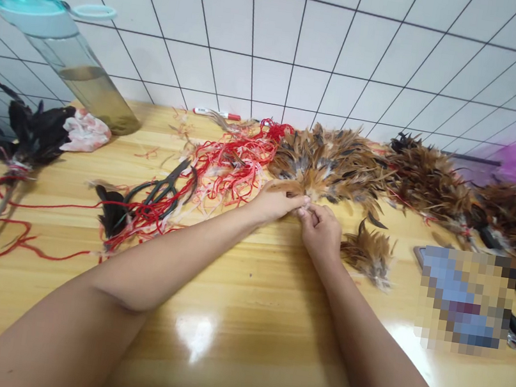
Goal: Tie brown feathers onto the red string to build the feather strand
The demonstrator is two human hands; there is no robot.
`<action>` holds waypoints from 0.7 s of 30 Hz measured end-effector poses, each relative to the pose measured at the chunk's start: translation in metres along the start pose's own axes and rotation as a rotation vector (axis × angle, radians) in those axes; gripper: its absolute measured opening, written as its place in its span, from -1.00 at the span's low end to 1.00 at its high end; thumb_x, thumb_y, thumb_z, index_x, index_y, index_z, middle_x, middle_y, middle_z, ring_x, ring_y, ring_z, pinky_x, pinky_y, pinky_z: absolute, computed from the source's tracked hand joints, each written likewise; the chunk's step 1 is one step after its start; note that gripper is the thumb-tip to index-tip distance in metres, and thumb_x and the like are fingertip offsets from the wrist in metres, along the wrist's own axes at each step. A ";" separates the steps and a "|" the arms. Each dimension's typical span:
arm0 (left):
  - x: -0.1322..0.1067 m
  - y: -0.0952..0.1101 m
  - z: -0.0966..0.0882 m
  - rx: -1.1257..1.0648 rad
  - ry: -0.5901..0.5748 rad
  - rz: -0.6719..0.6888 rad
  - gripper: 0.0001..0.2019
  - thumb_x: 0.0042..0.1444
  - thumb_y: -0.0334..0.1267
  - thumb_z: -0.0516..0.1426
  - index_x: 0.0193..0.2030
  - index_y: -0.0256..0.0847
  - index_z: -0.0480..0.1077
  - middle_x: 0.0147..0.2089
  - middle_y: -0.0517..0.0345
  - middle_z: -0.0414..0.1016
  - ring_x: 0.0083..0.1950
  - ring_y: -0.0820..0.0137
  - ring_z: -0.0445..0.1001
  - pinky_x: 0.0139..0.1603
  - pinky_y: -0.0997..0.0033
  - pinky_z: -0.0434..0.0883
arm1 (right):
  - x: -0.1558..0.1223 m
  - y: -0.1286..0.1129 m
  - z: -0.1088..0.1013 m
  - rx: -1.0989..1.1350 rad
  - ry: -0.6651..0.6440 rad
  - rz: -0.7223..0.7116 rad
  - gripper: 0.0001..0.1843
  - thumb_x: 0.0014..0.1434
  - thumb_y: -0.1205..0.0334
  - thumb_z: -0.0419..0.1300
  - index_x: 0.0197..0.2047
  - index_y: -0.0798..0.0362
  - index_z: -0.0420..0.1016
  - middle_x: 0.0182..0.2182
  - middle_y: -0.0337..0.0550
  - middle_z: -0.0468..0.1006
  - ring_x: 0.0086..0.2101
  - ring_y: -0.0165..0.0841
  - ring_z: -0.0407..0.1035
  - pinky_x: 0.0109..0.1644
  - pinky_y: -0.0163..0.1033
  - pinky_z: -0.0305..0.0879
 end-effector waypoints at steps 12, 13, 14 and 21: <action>-0.009 0.019 0.007 -0.027 0.071 0.020 -0.87 0.03 -0.32 0.20 -0.51 -0.29 0.46 -0.42 0.18 0.55 -0.35 0.48 0.45 -0.24 0.51 0.38 | -0.002 -0.001 -0.005 -0.034 0.025 0.034 -0.73 0.19 0.24 -0.02 -0.44 0.02 0.45 -0.45 -0.12 0.36 -0.36 -0.26 0.24 -0.27 -0.19 0.14; -0.009 0.019 0.008 -0.037 0.070 0.024 -0.87 0.03 -0.32 0.20 -0.49 -0.30 0.47 -0.42 0.17 0.56 -0.35 0.48 0.45 -0.23 0.50 0.39 | -0.002 -0.001 -0.006 -0.026 0.029 0.040 -0.73 0.18 0.24 -0.03 -0.45 0.02 0.43 -0.45 -0.12 0.34 -0.35 -0.26 0.24 -0.25 -0.19 0.14; -0.009 0.018 0.009 -0.055 0.068 0.025 -0.88 0.03 -0.32 0.20 -0.48 -0.30 0.48 -0.41 0.16 0.56 -0.34 0.48 0.46 -0.22 0.50 0.39 | -0.001 0.000 -0.006 -0.013 0.034 0.045 -0.74 0.17 0.24 -0.03 -0.46 0.01 0.42 -0.45 -0.12 0.33 -0.35 -0.26 0.23 -0.24 -0.18 0.14; 0.004 0.013 -0.004 -0.065 -0.032 0.058 -0.82 -0.03 -0.31 0.22 -0.26 -0.32 0.50 -0.30 0.12 0.56 -0.29 0.46 0.45 -0.23 0.49 0.37 | 0.008 0.023 -0.006 0.400 0.130 0.136 -0.74 0.15 0.10 0.00 -0.53 0.00 0.26 -0.50 -0.22 0.34 -0.38 -0.33 0.23 -0.21 -0.22 0.17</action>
Point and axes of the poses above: each hand's wrist, its own x-axis towards the middle knuckle, its own z-axis out of the palm, y = z × x, the point moved 5 cm from there along x, towards the middle knuckle
